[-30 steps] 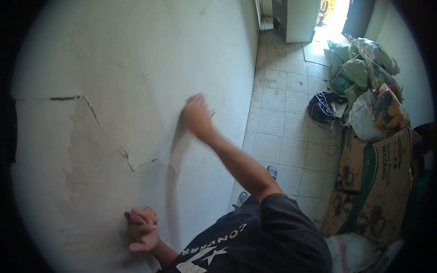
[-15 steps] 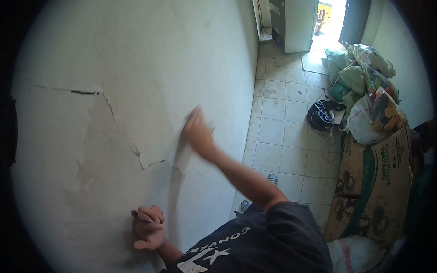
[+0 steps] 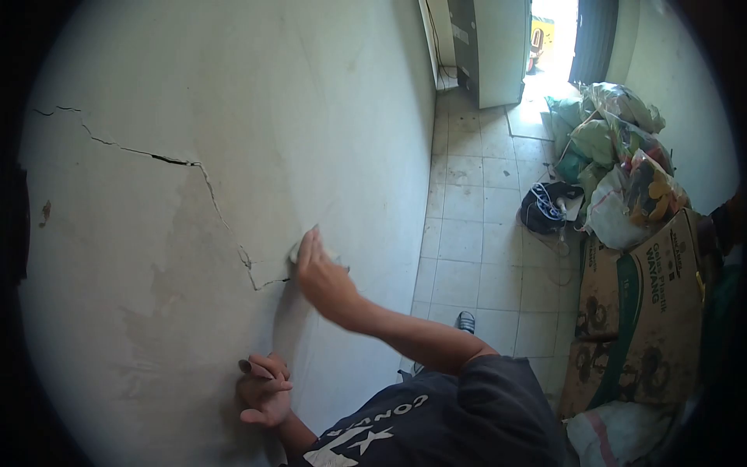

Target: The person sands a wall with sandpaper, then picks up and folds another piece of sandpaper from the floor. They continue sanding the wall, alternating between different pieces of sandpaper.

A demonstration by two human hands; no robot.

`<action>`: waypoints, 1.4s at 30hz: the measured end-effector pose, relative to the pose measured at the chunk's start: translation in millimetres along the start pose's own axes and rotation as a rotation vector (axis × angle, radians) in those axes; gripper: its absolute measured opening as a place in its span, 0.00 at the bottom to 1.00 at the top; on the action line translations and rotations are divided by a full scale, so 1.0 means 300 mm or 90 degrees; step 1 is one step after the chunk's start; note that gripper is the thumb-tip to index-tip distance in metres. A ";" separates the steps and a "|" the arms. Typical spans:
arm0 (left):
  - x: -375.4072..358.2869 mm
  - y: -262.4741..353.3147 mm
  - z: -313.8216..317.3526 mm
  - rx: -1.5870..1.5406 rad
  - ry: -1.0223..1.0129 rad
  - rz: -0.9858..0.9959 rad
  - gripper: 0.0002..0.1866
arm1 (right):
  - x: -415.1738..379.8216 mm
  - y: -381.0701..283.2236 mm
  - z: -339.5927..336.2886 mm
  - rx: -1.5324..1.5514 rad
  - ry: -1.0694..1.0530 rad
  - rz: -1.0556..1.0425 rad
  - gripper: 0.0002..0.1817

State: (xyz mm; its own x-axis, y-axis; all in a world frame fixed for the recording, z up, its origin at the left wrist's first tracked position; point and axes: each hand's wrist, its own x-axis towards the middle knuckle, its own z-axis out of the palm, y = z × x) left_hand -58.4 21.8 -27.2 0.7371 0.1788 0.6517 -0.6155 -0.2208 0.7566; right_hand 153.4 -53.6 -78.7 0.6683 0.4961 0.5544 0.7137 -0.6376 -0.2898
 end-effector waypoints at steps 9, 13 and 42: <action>-0.006 0.008 0.020 0.185 -0.039 -0.076 0.55 | -0.029 -0.062 -0.098 0.041 0.001 -0.022 0.32; -0.003 0.021 0.015 0.154 -0.051 -0.082 0.57 | 0.140 0.271 0.253 0.011 0.022 0.169 0.31; -0.037 0.000 -0.008 0.048 -0.076 -0.056 0.56 | 0.157 0.320 0.204 0.218 -0.088 0.261 0.28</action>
State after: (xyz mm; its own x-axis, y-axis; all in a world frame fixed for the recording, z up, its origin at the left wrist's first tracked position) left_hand -67.3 22.2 -34.3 0.8181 0.0871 0.5684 -0.5271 -0.2815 0.8018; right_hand 266.2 -55.1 -128.1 0.9105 0.3355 0.2415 0.4014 -0.5780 -0.7105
